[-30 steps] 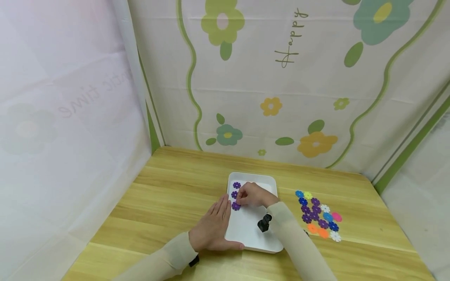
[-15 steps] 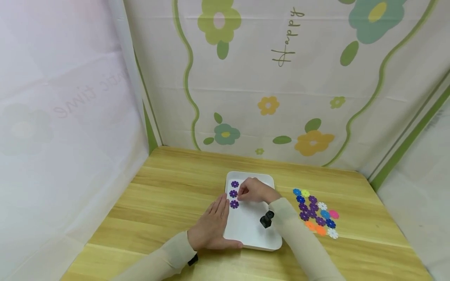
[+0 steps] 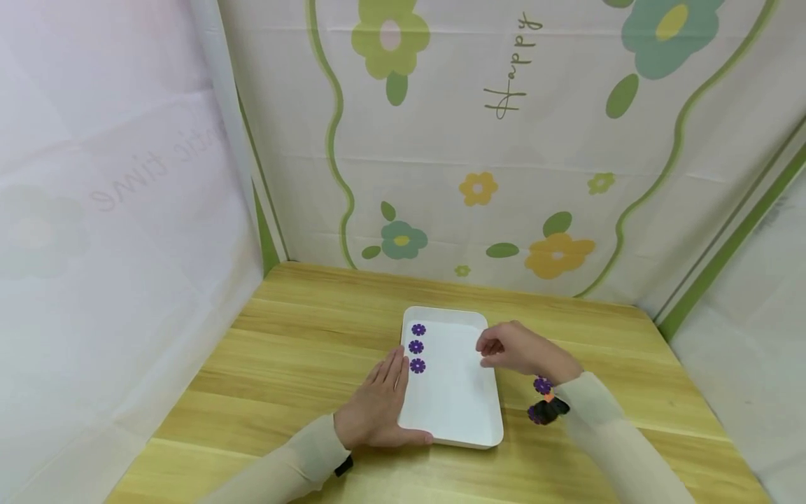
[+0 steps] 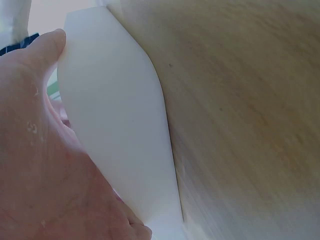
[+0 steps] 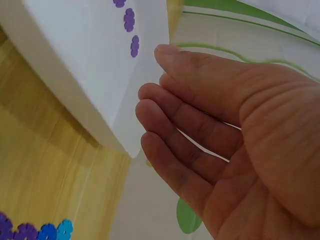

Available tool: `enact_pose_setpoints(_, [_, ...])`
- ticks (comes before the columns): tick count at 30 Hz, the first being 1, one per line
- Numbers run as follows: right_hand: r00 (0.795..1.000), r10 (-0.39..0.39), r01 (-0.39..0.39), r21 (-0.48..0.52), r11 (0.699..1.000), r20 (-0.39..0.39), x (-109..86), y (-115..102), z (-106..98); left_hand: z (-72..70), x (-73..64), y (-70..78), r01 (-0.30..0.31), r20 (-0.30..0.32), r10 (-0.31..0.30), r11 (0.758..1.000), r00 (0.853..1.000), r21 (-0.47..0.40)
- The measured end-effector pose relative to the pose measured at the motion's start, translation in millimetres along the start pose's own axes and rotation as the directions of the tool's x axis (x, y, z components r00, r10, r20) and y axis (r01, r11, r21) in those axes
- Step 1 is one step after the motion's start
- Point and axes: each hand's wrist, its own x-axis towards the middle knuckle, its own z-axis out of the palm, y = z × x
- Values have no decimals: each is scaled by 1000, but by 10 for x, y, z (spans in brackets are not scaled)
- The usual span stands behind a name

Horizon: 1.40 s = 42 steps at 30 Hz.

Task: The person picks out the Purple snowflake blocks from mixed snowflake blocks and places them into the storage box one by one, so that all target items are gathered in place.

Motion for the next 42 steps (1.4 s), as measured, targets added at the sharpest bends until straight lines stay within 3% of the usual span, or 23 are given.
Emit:
enact_pose_setpoints(8, [999, 17, -19, -60, 998, -30, -593, 199, 1, -29, -14, -10, -4, -3, 4, 1000, 1000, -11])
enact_pose_setpoints(16, [989, 104, -111, -59, 992, -105, -902, 400, 224, -41, -11, -20, -13, -10, 12, 1000, 1000, -10])
enact_pose_setpoints(27, [964, 214, -225, -58, 973, -157, -1044, 586, 530, -37, -3, 2, -14, -5, 14, 1000, 1000, -9])
enact_pose_setpoints(34, [962, 213, -226, -61, 972, -169, -1044, 634, 607, -22, -2, -4, -11, -2, 11, 1000, 1000, -13])
enact_pose_setpoints(42, [979, 181, -185, -34, 982, -96, -976, 715, 570, -12, 2, -6, -4, 7, 4, 1000, 1000, -26])
